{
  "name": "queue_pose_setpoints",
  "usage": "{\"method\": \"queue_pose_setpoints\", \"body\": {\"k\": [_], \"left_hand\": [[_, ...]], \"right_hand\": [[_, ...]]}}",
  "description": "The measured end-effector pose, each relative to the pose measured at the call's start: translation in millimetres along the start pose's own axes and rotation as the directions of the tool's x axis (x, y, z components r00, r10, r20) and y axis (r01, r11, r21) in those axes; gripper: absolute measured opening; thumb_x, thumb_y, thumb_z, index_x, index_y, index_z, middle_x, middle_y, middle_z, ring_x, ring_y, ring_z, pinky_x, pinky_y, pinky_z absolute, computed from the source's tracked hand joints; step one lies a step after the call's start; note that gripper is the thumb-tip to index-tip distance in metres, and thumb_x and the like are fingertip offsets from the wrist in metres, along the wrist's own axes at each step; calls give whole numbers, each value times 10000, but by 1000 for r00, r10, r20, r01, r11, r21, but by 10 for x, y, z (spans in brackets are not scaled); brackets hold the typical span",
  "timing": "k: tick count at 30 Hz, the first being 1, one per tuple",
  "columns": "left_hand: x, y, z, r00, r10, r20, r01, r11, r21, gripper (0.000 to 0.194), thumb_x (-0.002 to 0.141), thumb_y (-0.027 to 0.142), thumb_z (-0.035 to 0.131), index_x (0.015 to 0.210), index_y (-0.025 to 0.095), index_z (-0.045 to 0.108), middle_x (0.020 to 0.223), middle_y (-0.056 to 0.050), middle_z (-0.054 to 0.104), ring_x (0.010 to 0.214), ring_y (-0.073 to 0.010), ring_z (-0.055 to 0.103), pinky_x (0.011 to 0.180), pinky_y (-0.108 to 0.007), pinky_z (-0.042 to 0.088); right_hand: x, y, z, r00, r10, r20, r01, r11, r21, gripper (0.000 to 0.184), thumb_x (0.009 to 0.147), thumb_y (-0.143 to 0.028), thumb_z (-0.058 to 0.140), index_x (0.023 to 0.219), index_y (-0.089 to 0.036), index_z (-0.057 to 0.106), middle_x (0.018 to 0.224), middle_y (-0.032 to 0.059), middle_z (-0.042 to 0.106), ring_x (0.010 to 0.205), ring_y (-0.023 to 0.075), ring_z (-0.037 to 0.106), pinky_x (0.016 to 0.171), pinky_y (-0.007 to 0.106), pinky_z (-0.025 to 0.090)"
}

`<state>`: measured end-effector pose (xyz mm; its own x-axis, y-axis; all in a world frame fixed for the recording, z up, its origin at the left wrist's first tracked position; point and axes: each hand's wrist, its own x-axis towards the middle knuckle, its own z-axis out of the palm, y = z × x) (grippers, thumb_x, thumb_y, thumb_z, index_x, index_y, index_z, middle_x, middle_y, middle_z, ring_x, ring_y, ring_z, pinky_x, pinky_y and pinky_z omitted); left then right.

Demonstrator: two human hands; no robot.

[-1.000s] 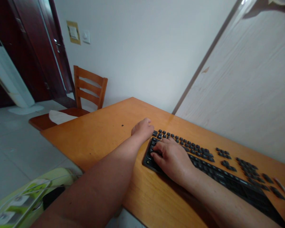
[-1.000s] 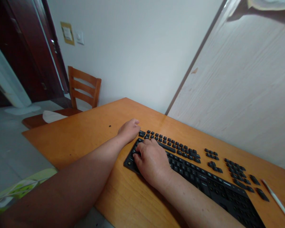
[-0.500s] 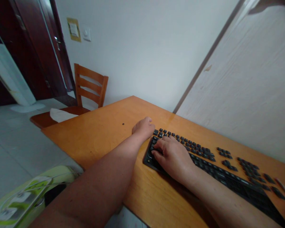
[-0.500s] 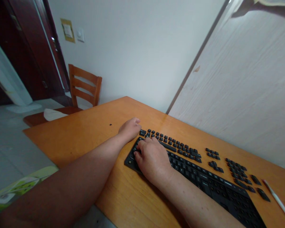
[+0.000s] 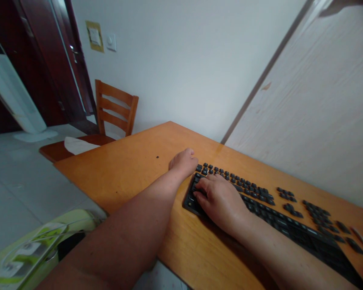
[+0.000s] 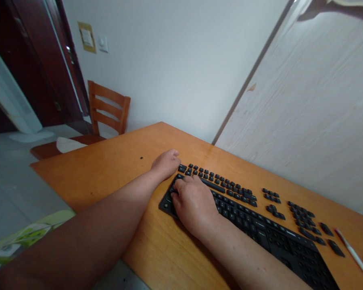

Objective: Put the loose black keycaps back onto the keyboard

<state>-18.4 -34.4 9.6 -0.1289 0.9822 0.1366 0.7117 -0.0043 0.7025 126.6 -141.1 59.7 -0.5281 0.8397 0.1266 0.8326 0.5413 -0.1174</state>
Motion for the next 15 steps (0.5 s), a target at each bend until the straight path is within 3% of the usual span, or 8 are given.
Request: {"method": "queue_pose_setpoints", "body": {"k": [15], "left_hand": [[11,-2,22,1000,-14,6,14,1000,14,432,843,342,505,1255,288,623,1288,-60,679,1119,-242,637,867,-346,494]], "right_hand": [[-29,55,23,999,-13,-38,14,1000,3,109,908,-256,609,900,-214,710,893,60,644,918,224,550,821,327,424]]}}
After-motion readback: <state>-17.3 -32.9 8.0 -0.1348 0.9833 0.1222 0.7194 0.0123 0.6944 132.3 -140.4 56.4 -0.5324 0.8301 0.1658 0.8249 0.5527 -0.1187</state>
